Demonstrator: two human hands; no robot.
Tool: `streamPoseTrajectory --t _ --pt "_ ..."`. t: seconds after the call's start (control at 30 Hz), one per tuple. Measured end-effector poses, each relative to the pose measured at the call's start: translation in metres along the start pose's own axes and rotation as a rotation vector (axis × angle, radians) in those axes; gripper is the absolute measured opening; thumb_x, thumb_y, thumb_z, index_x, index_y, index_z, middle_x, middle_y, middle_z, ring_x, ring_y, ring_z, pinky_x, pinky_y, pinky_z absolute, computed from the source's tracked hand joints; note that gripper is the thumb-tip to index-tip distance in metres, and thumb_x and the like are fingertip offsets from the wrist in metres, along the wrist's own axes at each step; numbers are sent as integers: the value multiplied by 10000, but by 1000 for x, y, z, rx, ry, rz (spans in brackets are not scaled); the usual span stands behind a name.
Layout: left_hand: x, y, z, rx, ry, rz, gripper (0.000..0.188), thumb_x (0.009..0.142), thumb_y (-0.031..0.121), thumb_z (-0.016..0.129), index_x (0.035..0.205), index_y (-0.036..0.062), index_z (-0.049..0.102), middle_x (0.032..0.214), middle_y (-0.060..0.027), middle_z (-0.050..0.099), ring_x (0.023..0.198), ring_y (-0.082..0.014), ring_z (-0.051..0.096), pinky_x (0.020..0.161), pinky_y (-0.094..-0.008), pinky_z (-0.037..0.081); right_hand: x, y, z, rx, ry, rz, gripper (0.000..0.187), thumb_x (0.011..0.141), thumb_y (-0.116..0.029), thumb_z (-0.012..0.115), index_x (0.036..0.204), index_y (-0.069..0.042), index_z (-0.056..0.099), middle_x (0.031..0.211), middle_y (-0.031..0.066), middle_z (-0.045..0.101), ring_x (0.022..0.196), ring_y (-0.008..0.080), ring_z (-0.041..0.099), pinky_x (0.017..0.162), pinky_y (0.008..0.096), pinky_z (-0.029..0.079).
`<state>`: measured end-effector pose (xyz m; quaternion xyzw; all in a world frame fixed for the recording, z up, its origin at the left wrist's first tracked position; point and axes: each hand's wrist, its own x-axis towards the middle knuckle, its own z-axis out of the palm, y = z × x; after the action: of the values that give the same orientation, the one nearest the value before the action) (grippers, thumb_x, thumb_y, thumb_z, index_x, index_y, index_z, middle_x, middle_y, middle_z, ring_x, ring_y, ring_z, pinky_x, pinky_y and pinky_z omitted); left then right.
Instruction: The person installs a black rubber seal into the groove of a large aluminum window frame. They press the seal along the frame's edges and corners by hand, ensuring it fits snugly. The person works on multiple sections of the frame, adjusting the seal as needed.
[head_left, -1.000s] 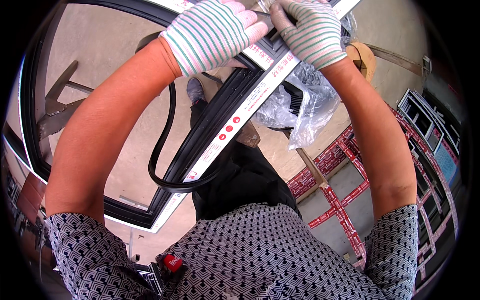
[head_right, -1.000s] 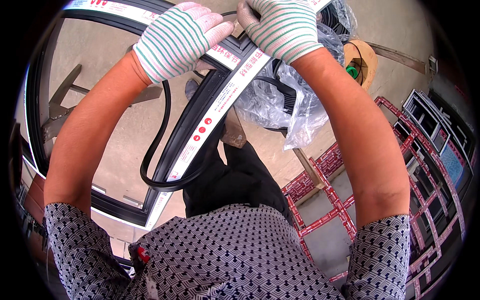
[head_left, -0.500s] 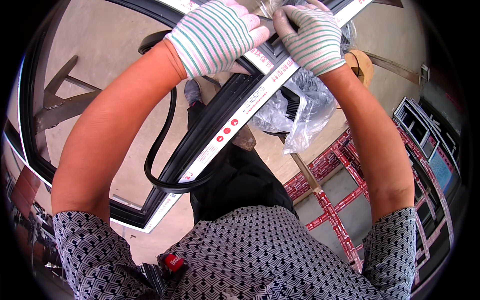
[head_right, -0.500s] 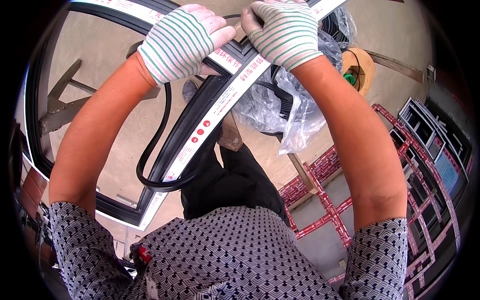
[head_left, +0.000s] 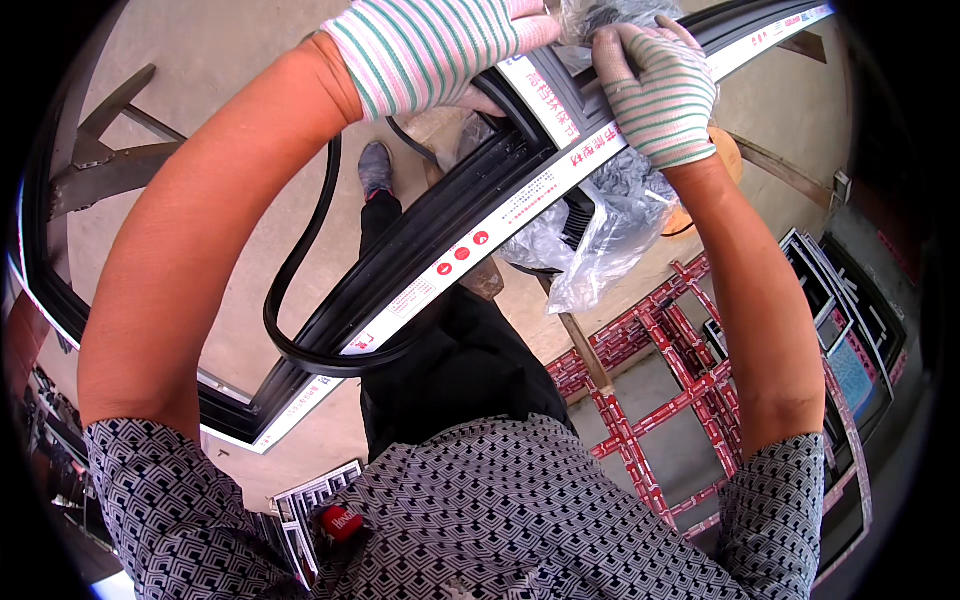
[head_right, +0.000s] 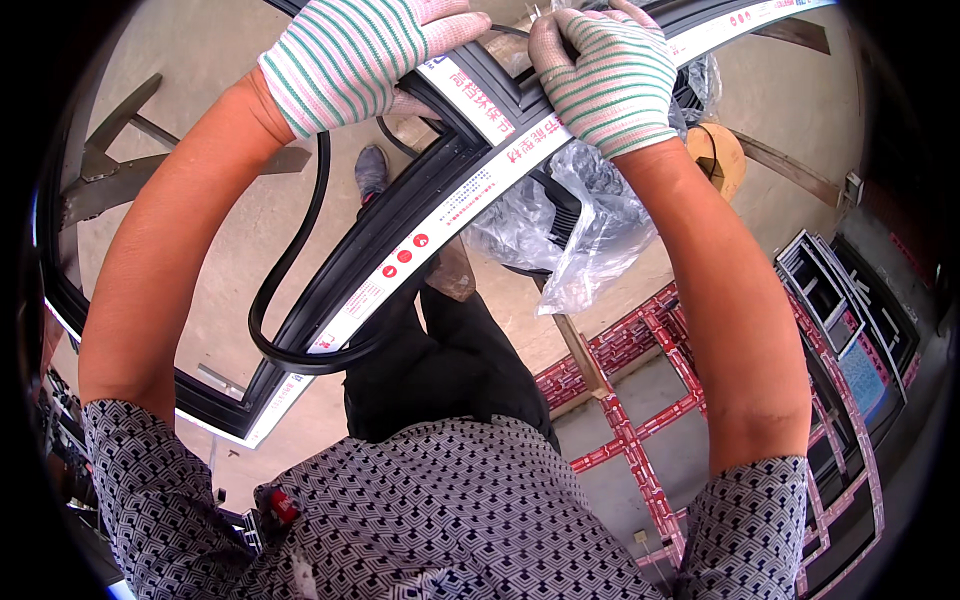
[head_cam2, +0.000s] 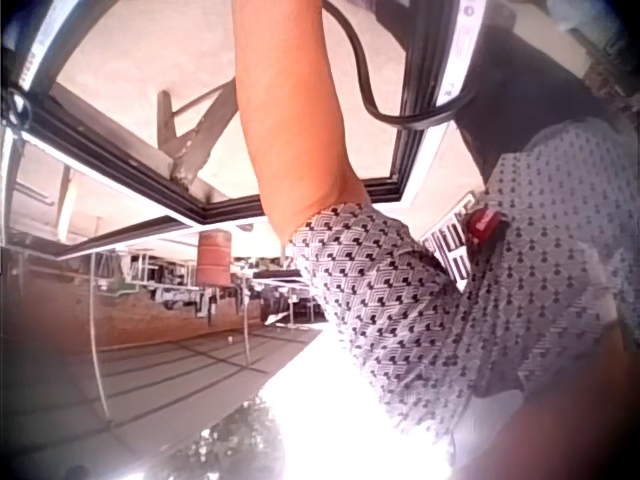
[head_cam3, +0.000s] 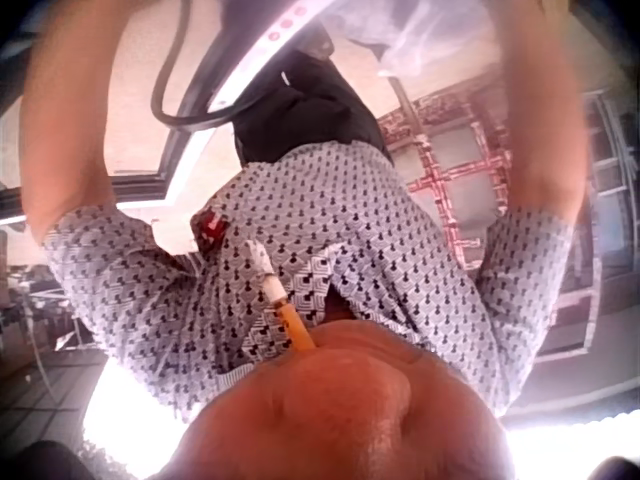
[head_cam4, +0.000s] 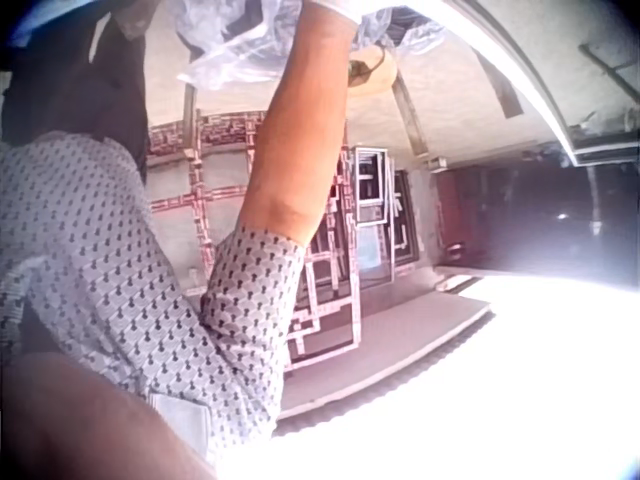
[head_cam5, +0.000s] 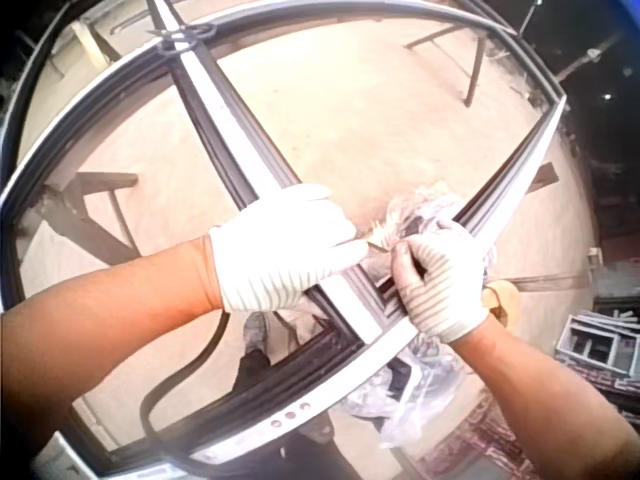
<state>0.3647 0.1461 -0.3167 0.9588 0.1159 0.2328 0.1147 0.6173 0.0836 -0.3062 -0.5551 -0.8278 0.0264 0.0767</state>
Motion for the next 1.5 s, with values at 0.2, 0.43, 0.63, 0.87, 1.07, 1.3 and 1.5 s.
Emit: streamPoseTrajectory --t 0.2,0.43,0.63,0.87,1.07,1.3,1.5 --pt "-4 1 1 102 11 -1 179 817 208 638 952 92 665 858 -66 606 835 -258 611 817 -391 486 8 -16 -8 105 33 99 81 819 -128 753 829 -53 724 769 170 672 765 364 641 764 470 509" --pt "2 5 4 136 -36 32 116 824 185 597 858 77 622 795 -77 573 775 -255 579 769 -382 475 -3 -2 -1 18 7 9 225 998 -242 622 925 -89 771 684 96 677 733 305 689 1070 454 477" --pt "3 5 -2 132 -66 30 134 824 182 594 877 64 627 780 -73 569 760 -255 573 767 -386 472 -3 -2 3 26 35 42 217 936 -252 675 872 -68 769 704 119 694 763 304 707 1057 448 482" --pt "11 7 -3 31 -44 -19 214 851 183 583 1006 51 649 851 -70 598 820 -252 592 810 -382 486 -6 6 7 49 120 -6 222 912 -216 684 799 -41 760 645 121 670 691 320 682 998 453 516" --pt "7 2 -6 139 -49 18 213 835 174 584 992 49 653 847 -77 593 828 -253 596 822 -385 492 -7 9 5 48 78 -5 211 923 -197 673 796 -42 739 648 110 660 703 320 681 1025 467 503" --pt "-16 0 27 297 -144 -91 550 827 236 785 1341 112 630 1294 -105 673 1277 -305 620 1180 -493 409 -3 0 3 59 72 18 195 929 -198 666 806 -60 729 685 112 672 727 314 683 1057 460 478" --pt "-10 1 23 199 -125 -113 602 753 270 820 1302 101 640 1231 -97 681 1245 -296 632 1182 -465 413 -6 5 3 47 51 27 189 930 -201 661 824 -62 733 714 108 682 755 316 682 1051 465 474"
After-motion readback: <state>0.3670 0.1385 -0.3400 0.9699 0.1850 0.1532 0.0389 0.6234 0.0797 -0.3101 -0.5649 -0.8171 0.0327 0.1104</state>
